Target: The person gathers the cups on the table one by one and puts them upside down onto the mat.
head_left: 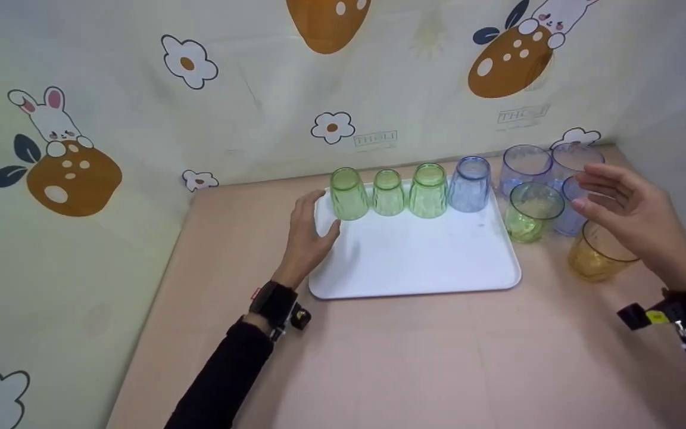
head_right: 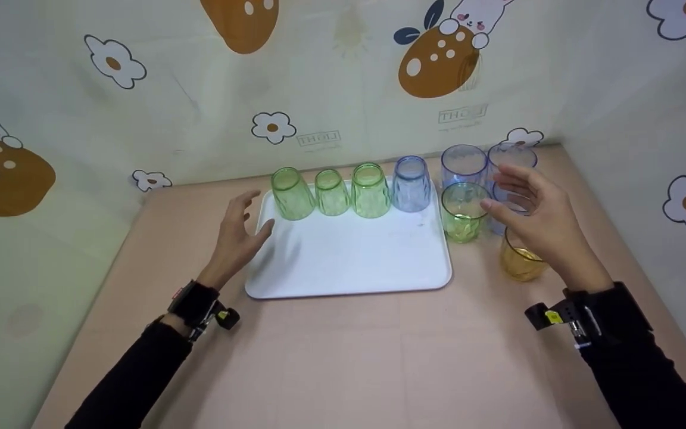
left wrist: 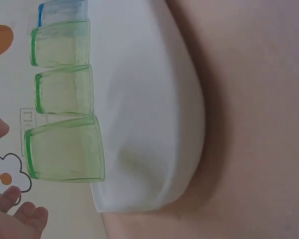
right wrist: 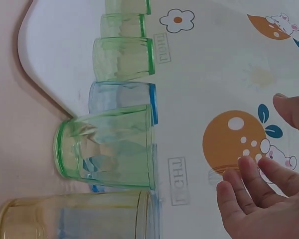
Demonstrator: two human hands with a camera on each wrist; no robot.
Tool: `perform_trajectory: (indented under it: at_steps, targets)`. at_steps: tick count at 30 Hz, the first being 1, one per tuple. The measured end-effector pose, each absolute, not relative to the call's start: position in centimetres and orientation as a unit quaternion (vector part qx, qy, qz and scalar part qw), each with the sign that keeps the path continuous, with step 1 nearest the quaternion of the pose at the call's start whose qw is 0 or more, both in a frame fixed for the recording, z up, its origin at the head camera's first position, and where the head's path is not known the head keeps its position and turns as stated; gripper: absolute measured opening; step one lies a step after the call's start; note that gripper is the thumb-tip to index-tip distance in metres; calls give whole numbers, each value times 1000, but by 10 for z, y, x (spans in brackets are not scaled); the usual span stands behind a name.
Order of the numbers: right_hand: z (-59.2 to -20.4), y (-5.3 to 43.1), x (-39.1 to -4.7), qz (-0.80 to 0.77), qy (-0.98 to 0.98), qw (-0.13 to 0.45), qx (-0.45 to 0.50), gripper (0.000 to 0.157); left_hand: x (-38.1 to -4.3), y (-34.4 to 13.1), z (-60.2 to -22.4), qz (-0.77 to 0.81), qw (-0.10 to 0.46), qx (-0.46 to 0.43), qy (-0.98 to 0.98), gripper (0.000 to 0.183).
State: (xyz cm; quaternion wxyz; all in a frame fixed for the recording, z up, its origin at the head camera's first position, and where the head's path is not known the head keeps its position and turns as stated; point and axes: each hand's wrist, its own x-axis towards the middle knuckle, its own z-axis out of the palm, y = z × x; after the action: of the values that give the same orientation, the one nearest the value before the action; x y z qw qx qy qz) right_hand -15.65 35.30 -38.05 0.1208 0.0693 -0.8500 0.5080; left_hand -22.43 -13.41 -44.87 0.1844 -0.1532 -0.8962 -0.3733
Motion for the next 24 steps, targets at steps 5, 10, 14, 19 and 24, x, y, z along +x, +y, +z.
perform_trajectory:
  at_steps: [5,10,14,19,24]
  targets:
    - [-381,355,-156,435,-890,135,30,67,-206,-135,-448,-383,167,-179,-891,55]
    - [-383,359,-156,355,-928,112,12,80,-194,-131,-445,-386,145,-209,-887,51]
    - [-384,369,-156,288,-955,66,-4,94,-189,-127,-441,-389,131,-232,-882,47]
    - [-389,382,-153,222,-974,-9,-31,118,-185,-120,-437,-392,111,-259,-876,45]
    - [-396,387,-149,202,-978,-52,-21,123,-180,-112,-436,-387,76,-272,-878,46]
